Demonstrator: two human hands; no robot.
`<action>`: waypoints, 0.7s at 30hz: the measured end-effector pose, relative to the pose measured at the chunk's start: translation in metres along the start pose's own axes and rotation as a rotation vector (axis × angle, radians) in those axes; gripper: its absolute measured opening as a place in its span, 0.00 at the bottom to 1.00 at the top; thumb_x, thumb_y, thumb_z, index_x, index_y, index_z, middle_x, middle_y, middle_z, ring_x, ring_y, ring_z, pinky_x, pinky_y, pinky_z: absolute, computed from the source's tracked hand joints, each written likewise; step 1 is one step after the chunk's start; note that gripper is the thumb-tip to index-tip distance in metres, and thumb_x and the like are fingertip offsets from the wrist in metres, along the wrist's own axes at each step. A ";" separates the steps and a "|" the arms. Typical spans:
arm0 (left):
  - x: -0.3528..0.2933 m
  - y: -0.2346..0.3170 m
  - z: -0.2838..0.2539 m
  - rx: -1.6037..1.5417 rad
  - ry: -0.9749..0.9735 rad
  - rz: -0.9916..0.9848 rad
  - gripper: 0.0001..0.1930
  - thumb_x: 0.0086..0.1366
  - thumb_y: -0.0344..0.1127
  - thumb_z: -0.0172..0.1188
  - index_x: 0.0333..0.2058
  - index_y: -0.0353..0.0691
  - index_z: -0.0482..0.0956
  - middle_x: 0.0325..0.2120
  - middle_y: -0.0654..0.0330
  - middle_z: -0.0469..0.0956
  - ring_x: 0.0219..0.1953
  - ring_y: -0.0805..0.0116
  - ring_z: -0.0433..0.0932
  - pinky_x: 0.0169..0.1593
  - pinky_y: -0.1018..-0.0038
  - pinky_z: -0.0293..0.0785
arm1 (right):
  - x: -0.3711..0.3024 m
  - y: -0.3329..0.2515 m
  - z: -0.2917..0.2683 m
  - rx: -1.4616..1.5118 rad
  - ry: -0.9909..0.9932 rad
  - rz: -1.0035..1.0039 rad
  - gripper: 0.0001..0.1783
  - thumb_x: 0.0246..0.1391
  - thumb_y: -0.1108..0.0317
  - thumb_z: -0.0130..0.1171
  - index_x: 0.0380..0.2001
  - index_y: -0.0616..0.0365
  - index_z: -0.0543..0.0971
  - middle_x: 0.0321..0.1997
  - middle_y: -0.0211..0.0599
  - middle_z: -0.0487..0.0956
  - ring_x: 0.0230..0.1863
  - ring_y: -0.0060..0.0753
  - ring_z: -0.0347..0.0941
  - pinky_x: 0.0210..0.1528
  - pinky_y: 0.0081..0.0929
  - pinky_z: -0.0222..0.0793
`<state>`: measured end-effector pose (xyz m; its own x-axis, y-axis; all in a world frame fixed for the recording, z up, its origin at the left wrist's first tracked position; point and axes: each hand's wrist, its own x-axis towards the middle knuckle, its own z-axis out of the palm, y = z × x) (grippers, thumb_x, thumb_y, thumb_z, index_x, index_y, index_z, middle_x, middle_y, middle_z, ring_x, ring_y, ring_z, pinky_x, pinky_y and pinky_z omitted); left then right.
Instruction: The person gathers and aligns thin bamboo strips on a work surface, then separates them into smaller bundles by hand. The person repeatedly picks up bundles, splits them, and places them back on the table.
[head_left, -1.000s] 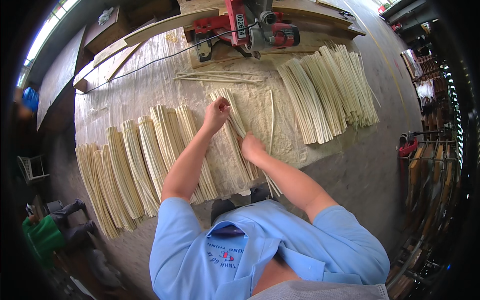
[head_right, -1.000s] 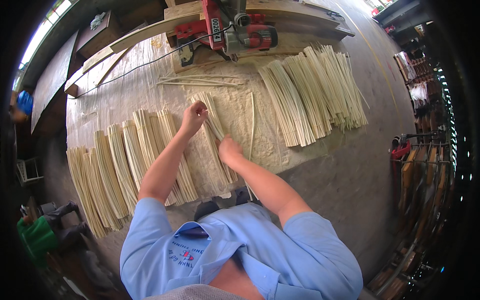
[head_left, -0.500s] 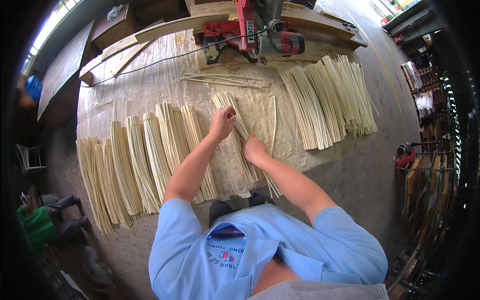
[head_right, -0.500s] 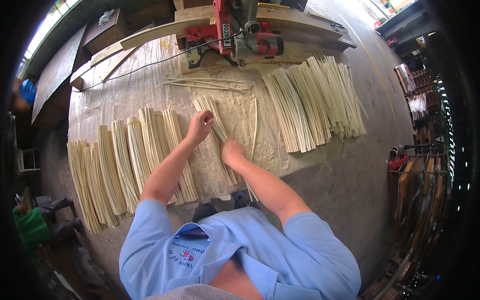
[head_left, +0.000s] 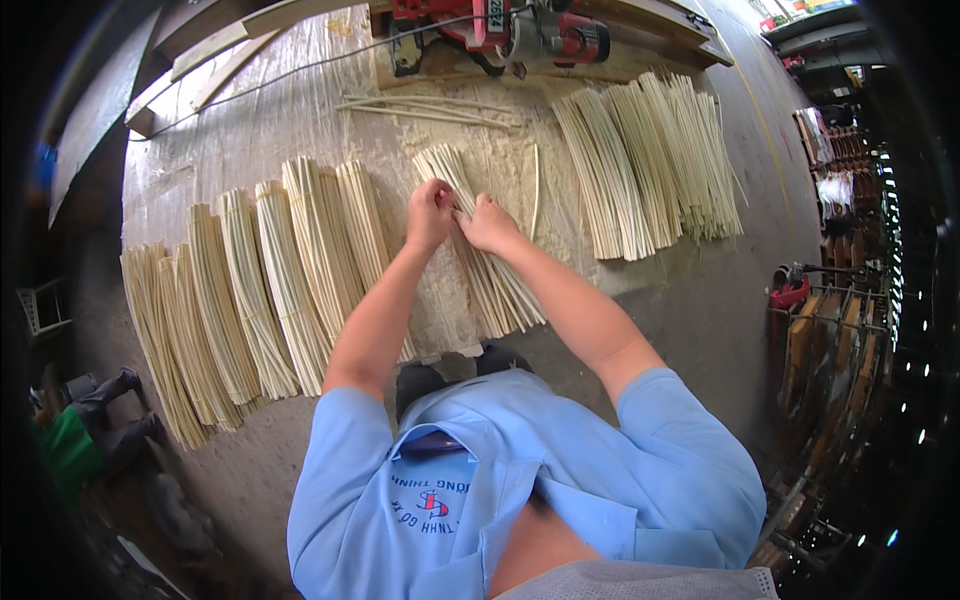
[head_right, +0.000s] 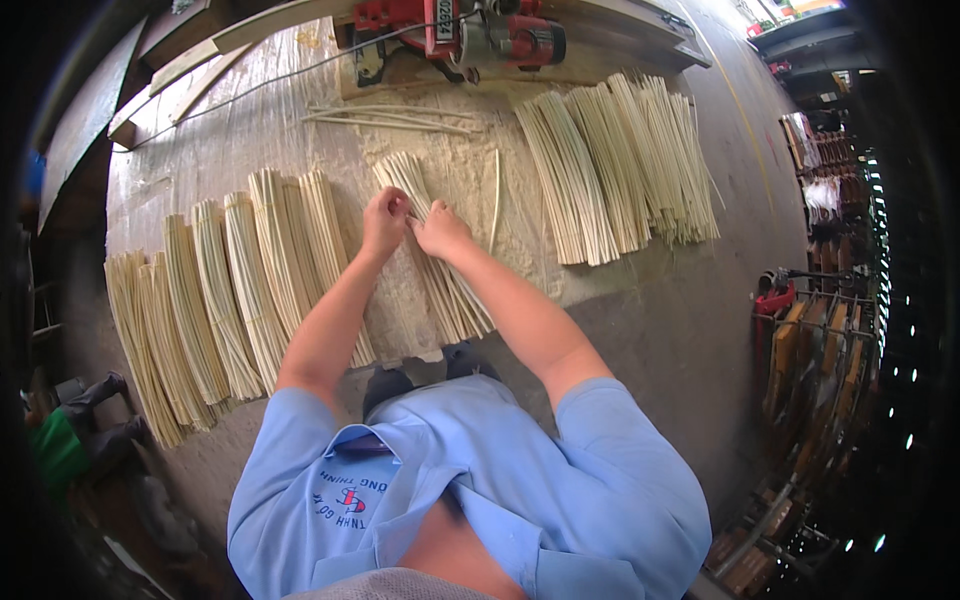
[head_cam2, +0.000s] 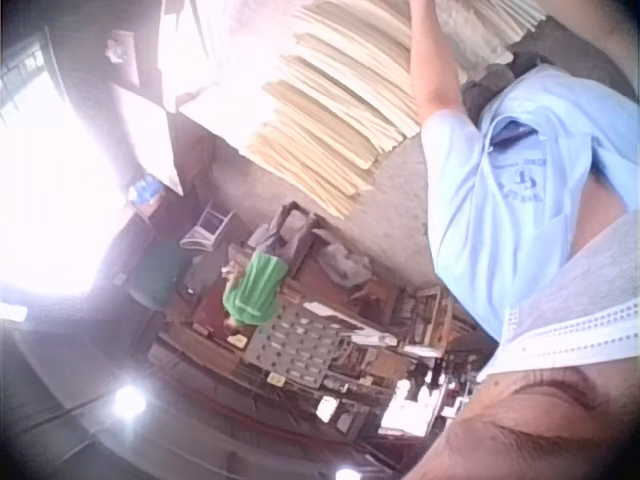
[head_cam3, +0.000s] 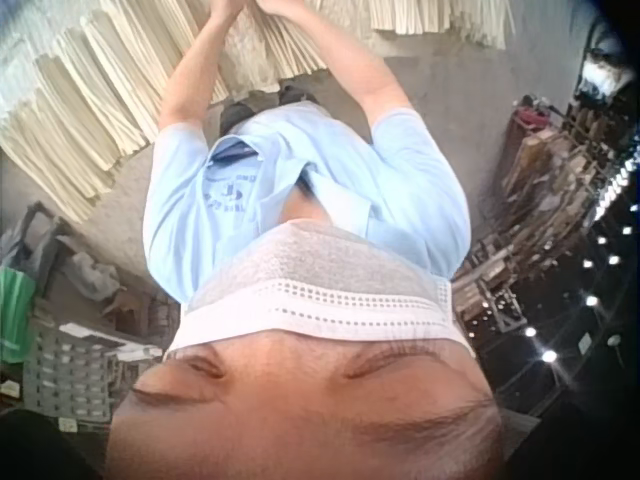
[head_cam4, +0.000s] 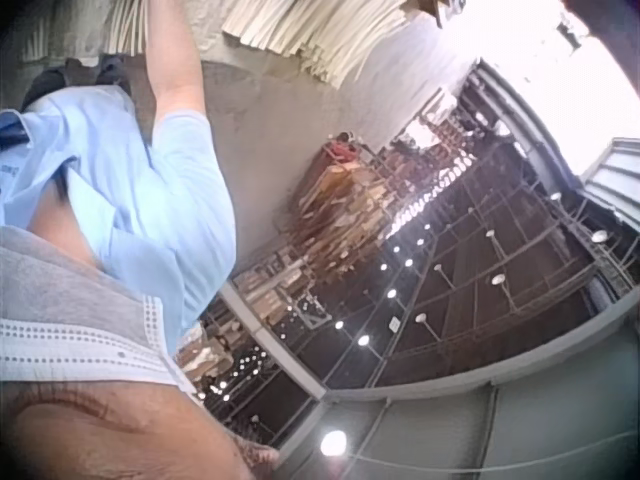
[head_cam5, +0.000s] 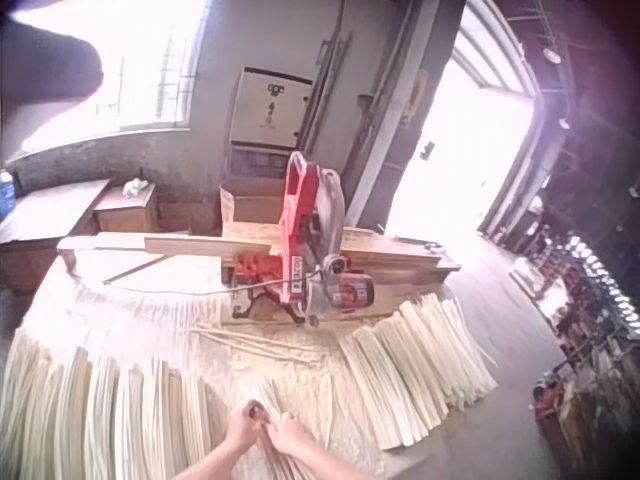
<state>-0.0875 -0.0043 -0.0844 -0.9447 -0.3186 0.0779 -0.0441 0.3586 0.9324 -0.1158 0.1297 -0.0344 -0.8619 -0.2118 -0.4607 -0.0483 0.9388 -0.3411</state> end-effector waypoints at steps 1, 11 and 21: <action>0.003 0.002 -0.002 -0.015 -0.007 -0.029 0.06 0.63 0.27 0.65 0.38 0.34 0.80 0.29 0.53 0.80 0.31 0.61 0.79 0.39 0.67 0.77 | -0.010 0.013 0.000 0.055 -0.023 0.002 0.39 0.61 0.44 0.59 0.57 0.71 0.68 0.58 0.65 0.76 0.59 0.60 0.76 0.60 0.47 0.72; -0.020 0.020 0.001 0.215 0.160 0.137 0.08 0.61 0.29 0.68 0.37 0.36 0.79 0.38 0.53 0.77 0.39 0.52 0.78 0.45 0.59 0.75 | -0.141 0.112 0.013 0.251 -0.260 0.071 0.51 0.46 0.34 0.71 0.58 0.68 0.69 0.53 0.59 0.81 0.56 0.56 0.79 0.58 0.44 0.74; -0.143 0.054 0.002 0.081 -0.323 -0.052 0.04 0.58 0.25 0.67 0.33 0.33 0.81 0.32 0.53 0.79 0.32 0.55 0.80 0.39 0.64 0.77 | -0.113 0.101 0.025 0.387 -0.345 0.024 0.40 0.37 0.44 0.77 0.45 0.67 0.80 0.40 0.55 0.84 0.43 0.49 0.83 0.46 0.39 0.77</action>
<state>0.0447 0.0626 -0.0462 -0.9941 -0.0485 -0.0971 -0.1086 0.4219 0.9001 -0.0105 0.2415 -0.0375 -0.6410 -0.3295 -0.6932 0.2159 0.7892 -0.5749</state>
